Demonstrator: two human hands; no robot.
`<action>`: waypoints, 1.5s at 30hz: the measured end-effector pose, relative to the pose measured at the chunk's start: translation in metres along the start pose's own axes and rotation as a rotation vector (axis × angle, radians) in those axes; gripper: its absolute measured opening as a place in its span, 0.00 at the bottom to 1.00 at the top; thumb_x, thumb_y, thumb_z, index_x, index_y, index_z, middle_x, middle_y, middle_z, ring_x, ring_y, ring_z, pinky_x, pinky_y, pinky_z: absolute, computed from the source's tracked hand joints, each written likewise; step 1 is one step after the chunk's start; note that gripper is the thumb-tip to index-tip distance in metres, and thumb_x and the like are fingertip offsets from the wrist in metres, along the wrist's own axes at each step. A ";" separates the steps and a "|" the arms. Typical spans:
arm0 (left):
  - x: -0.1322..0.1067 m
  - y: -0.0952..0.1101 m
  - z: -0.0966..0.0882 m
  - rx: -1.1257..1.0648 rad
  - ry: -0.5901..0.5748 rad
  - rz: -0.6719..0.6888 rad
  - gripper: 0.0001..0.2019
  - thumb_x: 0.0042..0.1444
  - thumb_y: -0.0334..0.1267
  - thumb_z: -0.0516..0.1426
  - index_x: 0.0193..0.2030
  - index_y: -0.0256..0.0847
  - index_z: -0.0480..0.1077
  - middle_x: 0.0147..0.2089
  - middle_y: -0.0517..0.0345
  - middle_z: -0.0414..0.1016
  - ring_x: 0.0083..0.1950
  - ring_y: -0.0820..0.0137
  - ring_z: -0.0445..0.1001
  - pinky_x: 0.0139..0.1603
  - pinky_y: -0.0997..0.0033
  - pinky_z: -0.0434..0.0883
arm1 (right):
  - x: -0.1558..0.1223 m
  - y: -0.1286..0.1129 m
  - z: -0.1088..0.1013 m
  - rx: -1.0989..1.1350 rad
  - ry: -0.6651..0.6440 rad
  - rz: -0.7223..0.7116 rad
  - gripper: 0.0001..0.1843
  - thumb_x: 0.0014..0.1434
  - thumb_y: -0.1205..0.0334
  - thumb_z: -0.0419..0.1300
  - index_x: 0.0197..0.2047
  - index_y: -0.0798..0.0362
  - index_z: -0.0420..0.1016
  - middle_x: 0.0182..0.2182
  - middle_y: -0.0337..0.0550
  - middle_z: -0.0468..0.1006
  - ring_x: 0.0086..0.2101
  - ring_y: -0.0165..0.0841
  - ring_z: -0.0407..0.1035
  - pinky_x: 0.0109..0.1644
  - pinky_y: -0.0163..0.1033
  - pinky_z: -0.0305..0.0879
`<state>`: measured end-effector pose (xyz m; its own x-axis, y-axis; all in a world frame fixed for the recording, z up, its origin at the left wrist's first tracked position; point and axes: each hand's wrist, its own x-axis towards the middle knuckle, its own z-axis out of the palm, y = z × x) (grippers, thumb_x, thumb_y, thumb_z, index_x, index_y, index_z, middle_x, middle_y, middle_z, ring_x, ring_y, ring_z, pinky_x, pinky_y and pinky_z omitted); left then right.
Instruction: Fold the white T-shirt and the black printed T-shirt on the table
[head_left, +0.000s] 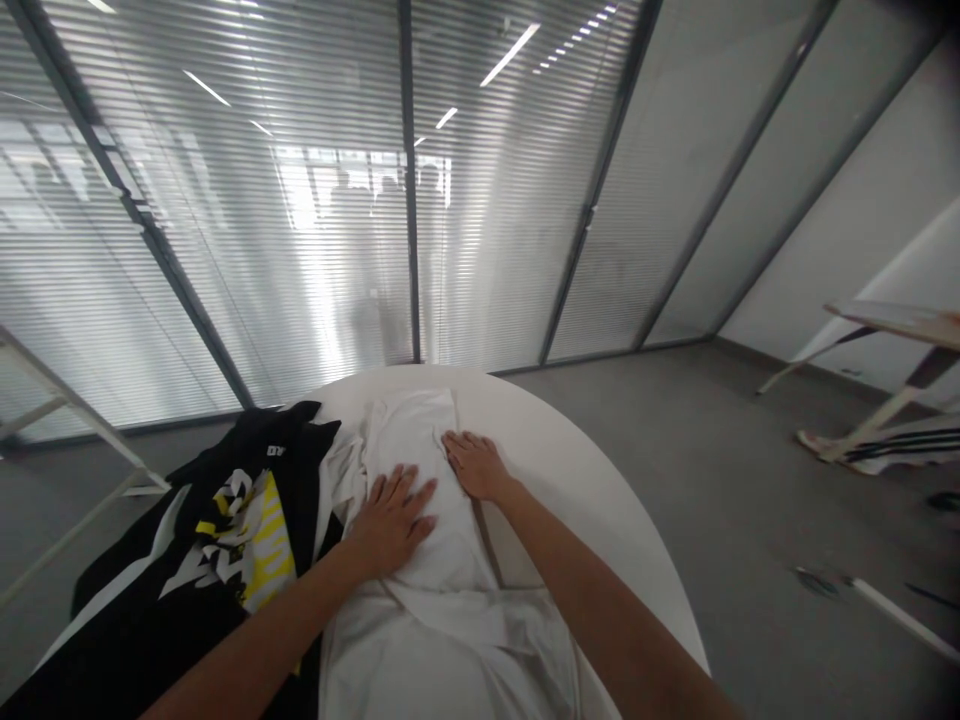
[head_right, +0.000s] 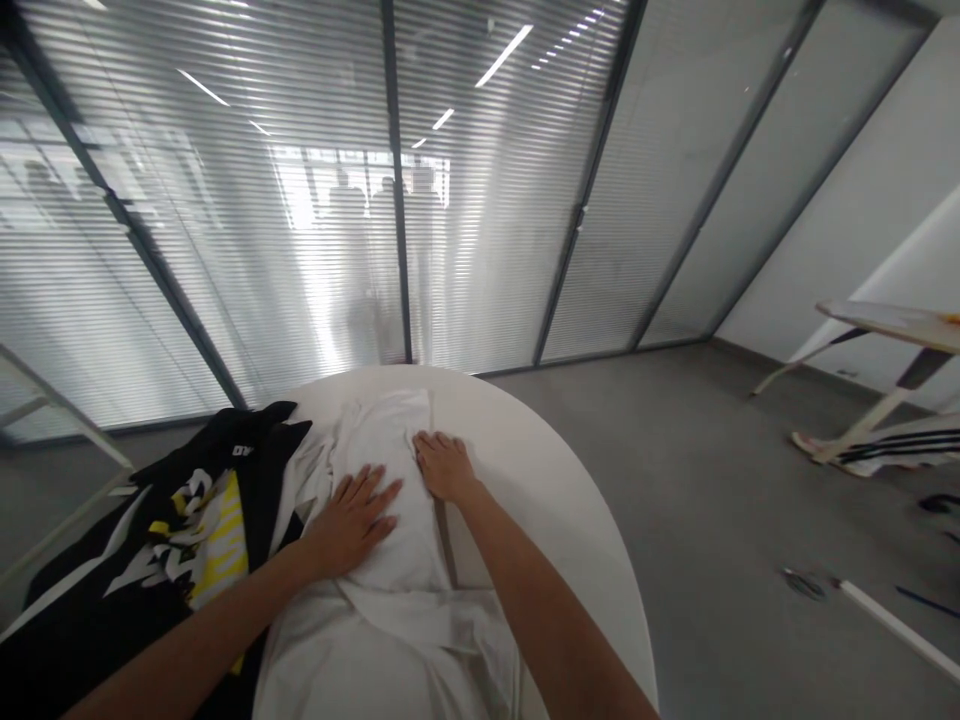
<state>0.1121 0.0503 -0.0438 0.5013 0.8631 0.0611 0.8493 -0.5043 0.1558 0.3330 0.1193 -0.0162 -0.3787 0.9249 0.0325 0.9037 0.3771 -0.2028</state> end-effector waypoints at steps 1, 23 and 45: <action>0.001 -0.002 0.000 -0.002 0.000 0.006 0.30 0.66 0.57 0.40 0.73 0.55 0.48 0.76 0.50 0.43 0.75 0.53 0.38 0.70 0.44 0.44 | 0.001 0.004 0.001 -0.017 0.004 -0.006 0.28 0.70 0.56 0.38 0.71 0.47 0.53 0.69 0.44 0.55 0.67 0.42 0.48 0.67 0.54 0.42; -0.019 -0.010 -0.011 -0.026 -0.048 0.037 0.28 0.66 0.53 0.44 0.72 0.54 0.52 0.75 0.54 0.46 0.75 0.53 0.42 0.71 0.45 0.46 | -0.151 0.010 -0.045 0.339 -0.237 0.045 0.16 0.58 0.55 0.60 0.48 0.51 0.75 0.33 0.41 0.77 0.33 0.33 0.70 0.38 0.36 0.60; -0.007 0.017 -0.014 -0.061 -0.082 -0.102 0.28 0.66 0.51 0.44 0.70 0.48 0.56 0.74 0.48 0.50 0.74 0.52 0.47 0.69 0.44 0.49 | -0.226 -0.028 -0.098 0.542 -0.073 -0.093 0.11 0.54 0.70 0.56 0.41 0.51 0.69 0.40 0.41 0.73 0.38 0.31 0.67 0.42 0.35 0.61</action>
<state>0.1209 0.0359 -0.0280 0.4267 0.9036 -0.0381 0.8862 -0.4093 0.2172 0.4127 -0.0962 0.0777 -0.4826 0.8758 0.0103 0.6409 0.3612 -0.6774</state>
